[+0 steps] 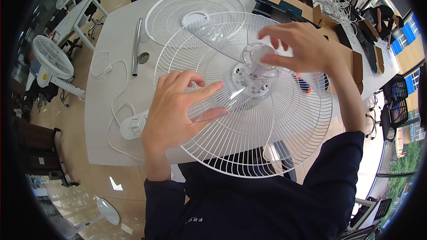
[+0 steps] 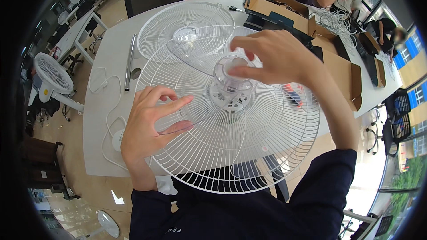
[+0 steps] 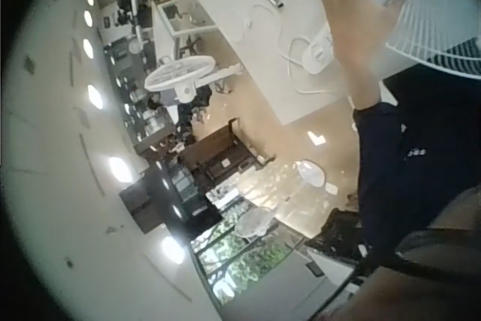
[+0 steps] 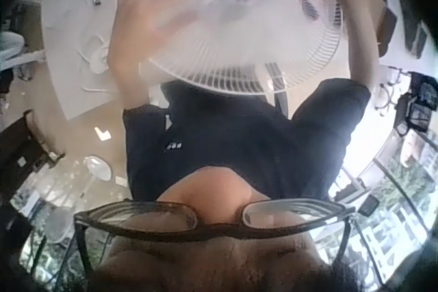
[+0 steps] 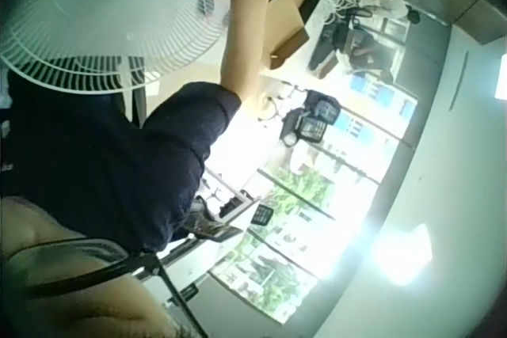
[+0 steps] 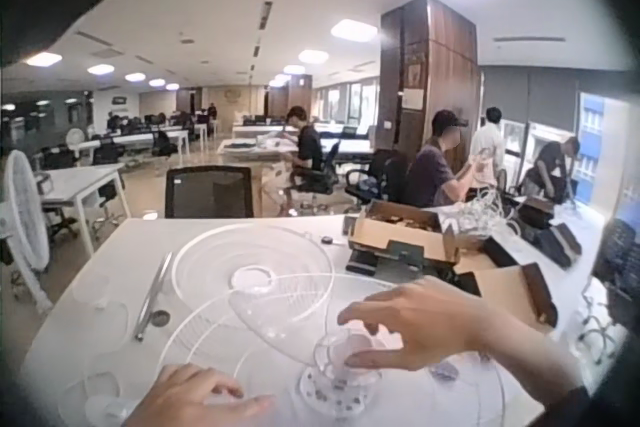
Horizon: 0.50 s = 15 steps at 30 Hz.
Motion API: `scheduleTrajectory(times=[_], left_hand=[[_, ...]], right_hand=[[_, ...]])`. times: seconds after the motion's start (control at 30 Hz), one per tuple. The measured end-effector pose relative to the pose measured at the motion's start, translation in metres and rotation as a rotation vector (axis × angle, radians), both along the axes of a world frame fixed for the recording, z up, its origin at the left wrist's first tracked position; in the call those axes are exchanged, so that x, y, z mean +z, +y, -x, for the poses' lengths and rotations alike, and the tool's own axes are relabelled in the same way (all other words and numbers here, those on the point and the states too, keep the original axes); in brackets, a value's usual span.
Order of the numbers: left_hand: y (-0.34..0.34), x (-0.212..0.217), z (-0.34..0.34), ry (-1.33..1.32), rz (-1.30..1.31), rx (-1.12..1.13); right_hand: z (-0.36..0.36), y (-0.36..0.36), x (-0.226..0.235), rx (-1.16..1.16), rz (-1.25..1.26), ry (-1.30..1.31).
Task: Disassembling a pedestal fan using a screwdriver.
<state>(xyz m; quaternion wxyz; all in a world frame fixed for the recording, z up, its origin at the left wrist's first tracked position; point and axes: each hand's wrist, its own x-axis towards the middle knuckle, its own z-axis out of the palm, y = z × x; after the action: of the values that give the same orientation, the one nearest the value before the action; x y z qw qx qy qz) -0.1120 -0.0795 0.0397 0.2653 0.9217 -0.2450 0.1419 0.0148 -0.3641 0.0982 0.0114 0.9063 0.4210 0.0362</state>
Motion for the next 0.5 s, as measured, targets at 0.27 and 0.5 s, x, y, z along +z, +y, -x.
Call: scheduleTrajectory(times=[0.27, 0.5], left_hand=[[-0.001, 0.0, 0.0, 0.011, 0.008, 0.007], [-0.002, -0.002, -0.003, -0.033, -0.001, -0.018]], right_hand=[[0.004, 0.008, 0.004, -0.183, 0.285, 0.008], [-0.01, -0.009, -0.009, 0.097, -0.232, 0.154]])
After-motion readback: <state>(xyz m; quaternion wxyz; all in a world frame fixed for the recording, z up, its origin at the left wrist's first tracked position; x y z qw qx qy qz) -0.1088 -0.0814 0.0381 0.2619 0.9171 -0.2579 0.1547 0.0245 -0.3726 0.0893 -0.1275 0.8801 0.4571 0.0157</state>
